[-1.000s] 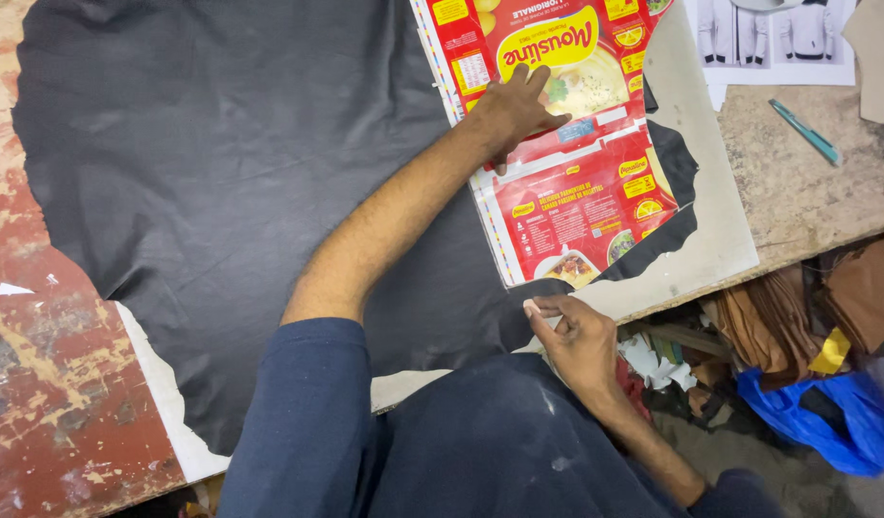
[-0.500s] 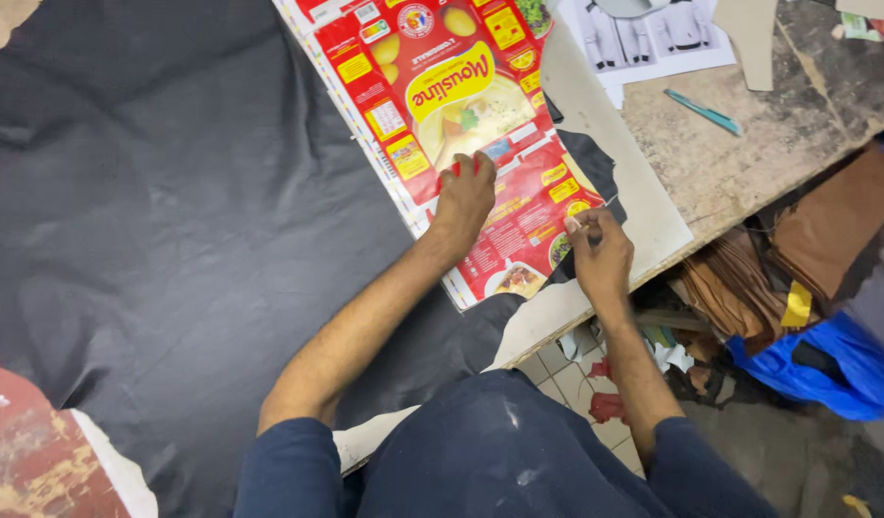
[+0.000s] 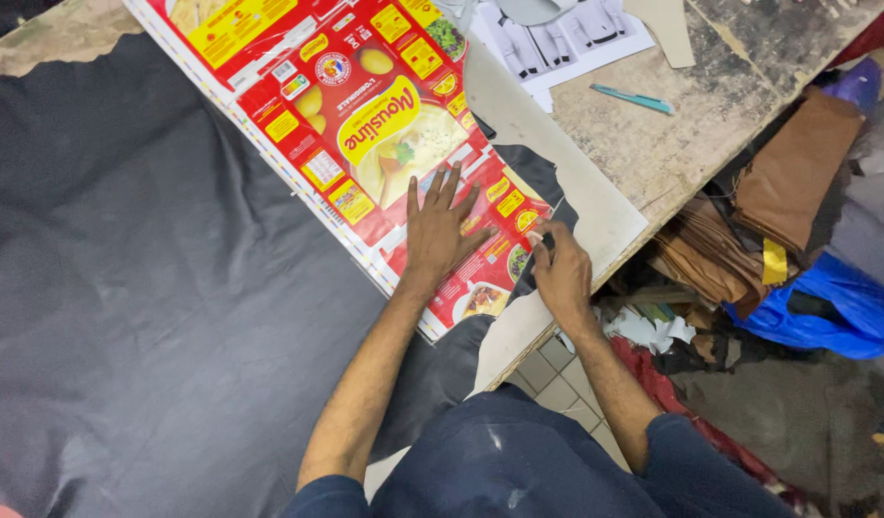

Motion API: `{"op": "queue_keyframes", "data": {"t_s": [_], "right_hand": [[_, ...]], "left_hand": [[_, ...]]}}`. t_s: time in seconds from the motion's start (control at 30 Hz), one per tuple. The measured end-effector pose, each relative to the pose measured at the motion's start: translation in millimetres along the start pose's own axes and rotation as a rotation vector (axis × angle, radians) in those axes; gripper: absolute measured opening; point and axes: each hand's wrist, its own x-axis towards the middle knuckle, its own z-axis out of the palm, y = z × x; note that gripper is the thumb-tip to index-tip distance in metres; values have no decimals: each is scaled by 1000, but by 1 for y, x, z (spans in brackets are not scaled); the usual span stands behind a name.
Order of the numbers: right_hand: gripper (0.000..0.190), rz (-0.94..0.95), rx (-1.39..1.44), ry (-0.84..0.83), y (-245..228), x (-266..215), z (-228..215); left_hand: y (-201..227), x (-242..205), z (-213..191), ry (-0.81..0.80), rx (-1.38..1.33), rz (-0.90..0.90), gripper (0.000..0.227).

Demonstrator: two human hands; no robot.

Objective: The person places a printed paper pattern on a dark fabric, traces its outline with chalk, measures sections with a tape measure, and cuts the fabric along the marked lines using a rotary cutter. The cut fabric piece is set aside on the table.

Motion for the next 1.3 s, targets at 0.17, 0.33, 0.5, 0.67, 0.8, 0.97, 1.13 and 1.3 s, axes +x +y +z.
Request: {"op": "queue_keyframes", "data": {"t_s": [0.17, 0.33, 0.5, 0.67, 0.8, 0.97, 1.13, 1.3], "right_hand": [[21, -266, -84, 143, -6, -20, 5], [29, -293, -119, 161, -5, -17, 7], [33, -231, -158, 110, -11, -17, 6], [27, -79, -78, 4, -6, -7, -5], [13, -216, 7, 228, 12, 32, -23], [13, -419, -66, 212, 30, 63, -25], [14, -523, -208, 257, 37, 64, -24], [17, -424, -244, 157, 38, 68, -27]], "left_hand": [[-3, 1, 5, -17, 23, 33, 79], [-3, 9, 9, -64, 33, 23, 79], [-1, 12, 11, -49, 30, 56, 80], [-4, 12, 10, -78, 58, 57, 80], [1, 9, 12, -93, 116, 86, 86], [4, 13, 10, -161, 163, 119, 92], [8, 18, 12, -206, 191, 121, 89], [10, 26, 14, -320, 229, 71, 89]]}}
